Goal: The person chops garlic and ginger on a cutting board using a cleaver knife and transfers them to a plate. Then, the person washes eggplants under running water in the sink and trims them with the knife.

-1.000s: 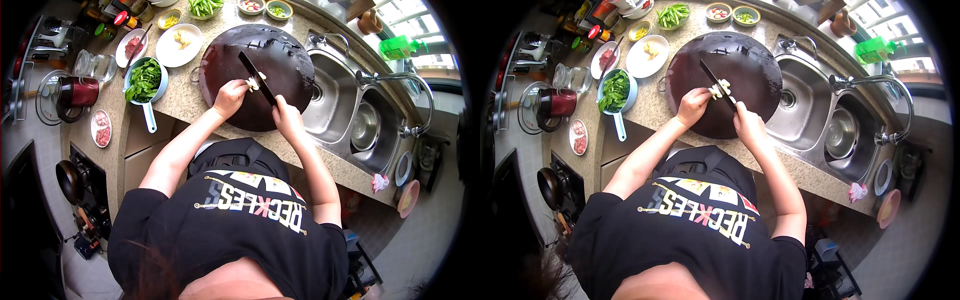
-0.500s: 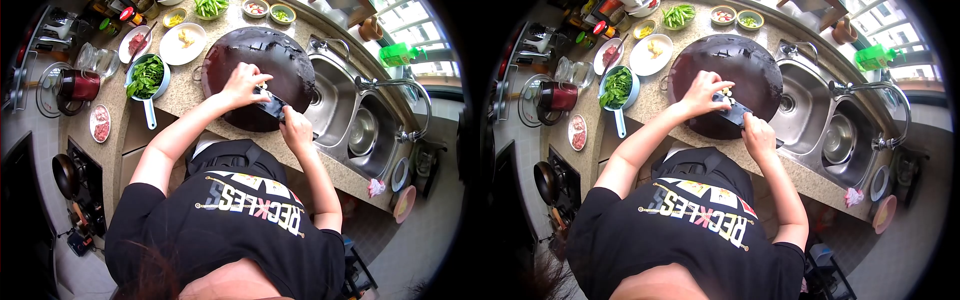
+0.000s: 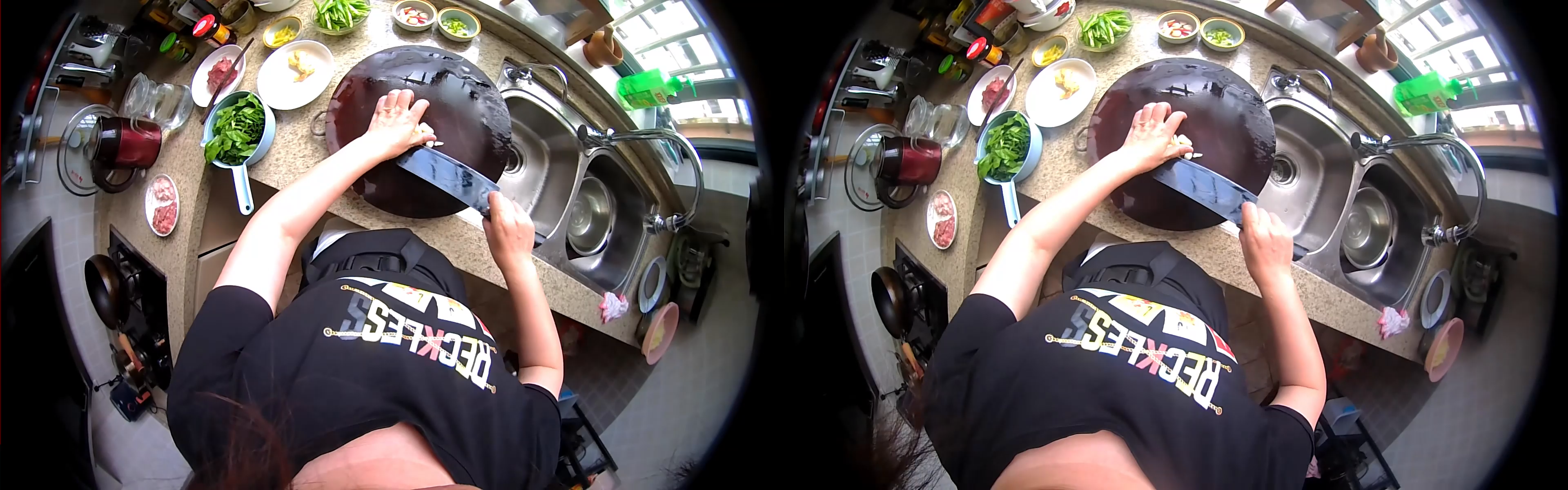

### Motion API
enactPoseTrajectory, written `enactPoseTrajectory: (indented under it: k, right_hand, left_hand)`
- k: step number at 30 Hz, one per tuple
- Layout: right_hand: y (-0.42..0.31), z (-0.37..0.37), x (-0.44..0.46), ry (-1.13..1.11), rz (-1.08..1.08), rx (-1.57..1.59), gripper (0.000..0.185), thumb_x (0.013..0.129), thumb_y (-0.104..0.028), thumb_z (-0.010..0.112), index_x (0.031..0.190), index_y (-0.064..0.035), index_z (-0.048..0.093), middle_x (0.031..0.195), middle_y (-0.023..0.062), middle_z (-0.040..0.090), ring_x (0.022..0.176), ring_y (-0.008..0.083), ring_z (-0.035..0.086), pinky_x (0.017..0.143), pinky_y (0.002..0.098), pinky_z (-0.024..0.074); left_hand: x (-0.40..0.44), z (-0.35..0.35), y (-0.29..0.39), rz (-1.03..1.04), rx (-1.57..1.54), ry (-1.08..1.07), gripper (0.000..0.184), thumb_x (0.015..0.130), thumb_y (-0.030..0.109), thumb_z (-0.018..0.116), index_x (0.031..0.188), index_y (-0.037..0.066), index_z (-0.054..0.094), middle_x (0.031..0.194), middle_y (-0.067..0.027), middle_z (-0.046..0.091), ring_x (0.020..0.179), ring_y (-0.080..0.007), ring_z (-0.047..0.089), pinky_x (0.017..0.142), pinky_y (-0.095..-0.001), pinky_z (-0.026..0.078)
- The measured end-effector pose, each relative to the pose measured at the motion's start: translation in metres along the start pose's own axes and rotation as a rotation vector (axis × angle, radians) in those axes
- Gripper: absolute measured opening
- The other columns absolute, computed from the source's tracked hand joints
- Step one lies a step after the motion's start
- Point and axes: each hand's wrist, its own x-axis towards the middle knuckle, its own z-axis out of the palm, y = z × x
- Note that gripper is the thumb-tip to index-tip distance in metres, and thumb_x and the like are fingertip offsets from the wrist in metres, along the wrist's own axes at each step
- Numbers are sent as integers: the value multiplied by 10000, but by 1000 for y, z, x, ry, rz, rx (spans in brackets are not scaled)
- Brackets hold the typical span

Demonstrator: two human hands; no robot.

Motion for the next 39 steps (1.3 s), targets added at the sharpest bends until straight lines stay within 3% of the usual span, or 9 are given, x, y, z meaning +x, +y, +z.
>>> enactPoseTrajectory:
  k: [4, 8, 14, 20, 25, 29, 32, 35, 39]
  right_hand:
    - [10, -7, -12, 28, 58, 104, 296, 694, -67, 665, 941, -70, 503, 779, 114, 606, 736, 312, 607, 636, 407, 481]
    - [1, 3, -16, -62, 256, 325, 223, 761, -99, 651, 932, -79, 508, 750, 163, 621, 703, 365, 624, 618, 441, 486]
    - [-26, 18, 0, -149, 180, 514, 212, 759, -107, 660, 926, -85, 529, 753, 155, 616, 724, 358, 624, 623, 420, 474]
    - [-31, 26, 10, -205, 307, 562, 196, 794, -123, 645, 943, -82, 524, 743, 156, 619, 719, 361, 626, 634, 419, 477]
    - [-36, 24, 17, -144, 331, 542, 194, 804, -121, 637, 957, -78, 524, 758, 163, 622, 740, 368, 626, 651, 427, 476]
    - [-41, 23, 19, -164, 342, 520, 191, 811, -119, 632, 960, -77, 520, 742, 176, 617, 727, 384, 619, 640, 442, 473]
    - [-42, 24, 17, -158, 324, 517, 185, 815, -122, 630, 958, -78, 520, 734, 184, 616, 716, 392, 616, 629, 454, 470]
    - [-40, 26, 18, -152, 314, 514, 177, 818, -124, 627, 951, -78, 522, 736, 190, 617, 714, 396, 615, 622, 459, 468]
    - [-35, 30, 18, -147, 314, 537, 167, 822, -124, 622, 942, -69, 521, 753, 201, 618, 727, 402, 616, 625, 457, 470]
  left_hand:
    - [-2, 0, -21, 7, -134, 189, 430, 803, 380, 689, 1137, 142, 560, 1039, -103, 475, 998, -303, 453, 858, -402, 419]
    - [-4, -4, -44, -140, -458, 362, 112, 859, 161, 624, 842, 52, 642, 795, -108, 592, 800, -305, 566, 744, -391, 449]
    - [-24, -29, -94, -280, -455, 474, 74, 813, 86, 640, 853, 25, 652, 820, -134, 624, 804, -319, 601, 735, -392, 477]
    - [-22, -40, -190, -519, -108, 396, 260, 767, 43, 631, 1025, 69, 658, 1042, -139, 607, 954, -313, 588, 847, -406, 480]
    - [-1, -15, -238, -623, 2, 274, 505, 735, 215, 731, 1208, 107, 588, 1271, -154, 491, 1120, -326, 531, 976, -388, 448]
    - [8, -14, -255, -647, -46, 222, 605, 644, 295, 809, 1179, 101, 604, 1256, -161, 501, 1128, -320, 533, 959, -375, 460]
    - [3, -19, -276, -622, -301, 172, 518, 524, 293, 888, 914, 14, 690, 950, -134, 658, 959, -211, 625, 855, -320, 503]
    - [1, -37, -255, -672, -159, 324, 418, 568, 239, 874, 875, 20, 694, 887, -116, 674, 845, -175, 646, 784, -310, 521]
    - [-14, -60, -208, -655, -970, 276, 291, 785, 125, 750, 1029, -2, 656, 947, -83, 682, 793, -129, 653, 752, -276, 538]
